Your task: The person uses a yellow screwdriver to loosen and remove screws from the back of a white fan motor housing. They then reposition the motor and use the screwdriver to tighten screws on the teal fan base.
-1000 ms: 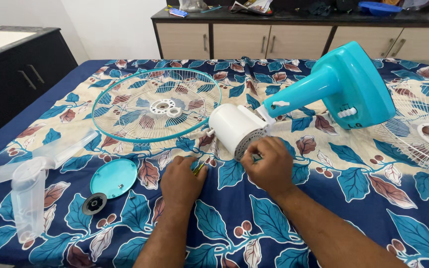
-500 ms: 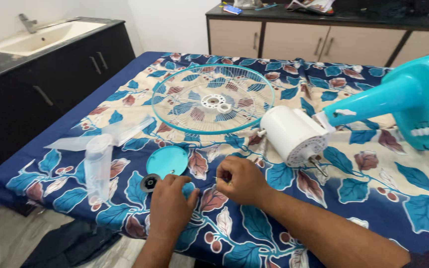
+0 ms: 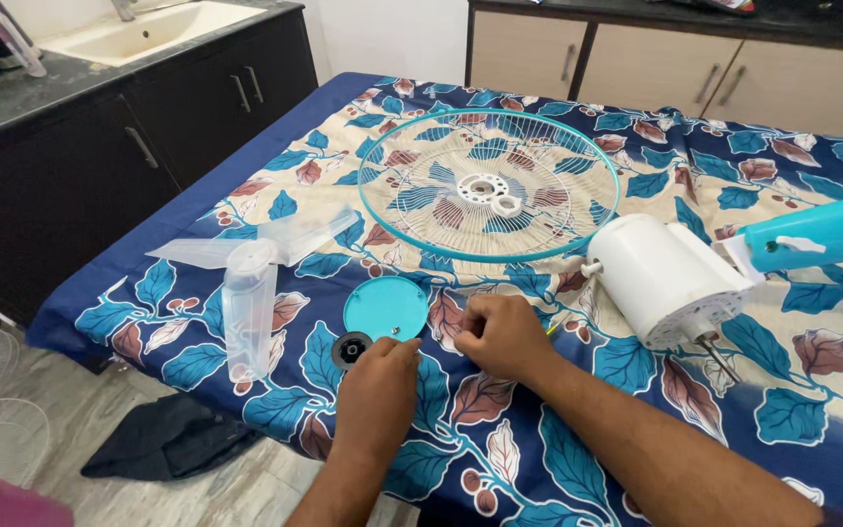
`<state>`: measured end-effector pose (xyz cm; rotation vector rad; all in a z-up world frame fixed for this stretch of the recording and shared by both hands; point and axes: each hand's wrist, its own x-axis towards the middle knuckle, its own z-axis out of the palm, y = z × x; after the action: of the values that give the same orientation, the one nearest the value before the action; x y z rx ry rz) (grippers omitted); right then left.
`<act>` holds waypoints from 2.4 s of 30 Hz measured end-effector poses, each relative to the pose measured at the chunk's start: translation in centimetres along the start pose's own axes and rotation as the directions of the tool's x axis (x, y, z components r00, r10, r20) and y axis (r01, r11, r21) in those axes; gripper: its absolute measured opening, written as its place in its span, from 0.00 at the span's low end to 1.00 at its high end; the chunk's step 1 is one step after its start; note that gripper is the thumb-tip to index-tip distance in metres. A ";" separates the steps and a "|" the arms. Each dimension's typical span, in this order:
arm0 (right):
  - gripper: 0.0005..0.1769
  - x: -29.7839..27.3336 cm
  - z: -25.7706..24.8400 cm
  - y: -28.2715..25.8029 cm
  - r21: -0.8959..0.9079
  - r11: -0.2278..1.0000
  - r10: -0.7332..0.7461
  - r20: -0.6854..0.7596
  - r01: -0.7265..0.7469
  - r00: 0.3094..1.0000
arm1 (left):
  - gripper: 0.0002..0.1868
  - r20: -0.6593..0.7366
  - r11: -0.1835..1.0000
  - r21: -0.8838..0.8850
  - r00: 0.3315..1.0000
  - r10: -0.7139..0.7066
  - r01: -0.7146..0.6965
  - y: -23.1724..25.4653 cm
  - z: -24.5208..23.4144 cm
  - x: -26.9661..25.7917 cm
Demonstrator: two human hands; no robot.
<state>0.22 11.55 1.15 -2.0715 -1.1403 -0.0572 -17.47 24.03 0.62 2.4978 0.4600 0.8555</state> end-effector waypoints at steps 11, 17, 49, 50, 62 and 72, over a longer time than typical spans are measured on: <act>0.08 -0.1 0.1 0.3 0.086 0.988 0.130 -0.008 -0.128 0.992 | 0.02 0.076 0.989 0.104 0.992 0.098 -0.105 -1.1 1.6 1.7; 0.09 -0.2 0.2 0.8 0.019 0.993 0.115 0.043 -0.115 0.992 | 0.04 0.066 0.990 0.048 0.989 0.131 -0.134 0.4 3.4 3.1; 0.08 1.0 2.1 -2.0 -0.052 0.999 0.014 0.007 -0.014 1.000 | 0.14 0.125 0.998 0.029 0.990 -0.064 0.061 -2.9 0.7 7.6; 0.08 1.5 2.3 -2.3 0.016 0.998 0.058 0.020 -0.059 0.998 | 0.16 0.115 0.995 -0.002 0.989 -0.094 0.095 -3.2 0.1 8.1; 0.09 3.4 4.0 -3.2 0.339 0.857 0.373 0.113 -0.389 0.921 | 0.19 0.200 0.953 0.118 0.934 -0.297 0.278 -3.7 -1.0 8.1; 0.10 3.6 4.2 -3.5 0.287 0.886 0.362 0.067 -0.365 0.930 | 0.19 0.083 0.943 0.014 0.939 -0.333 0.333 -3.3 -2.1 7.9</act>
<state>-1.49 17.84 1.57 -1.9782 -0.6975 0.2927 -13.44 30.96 4.26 2.3483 0.8249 0.6132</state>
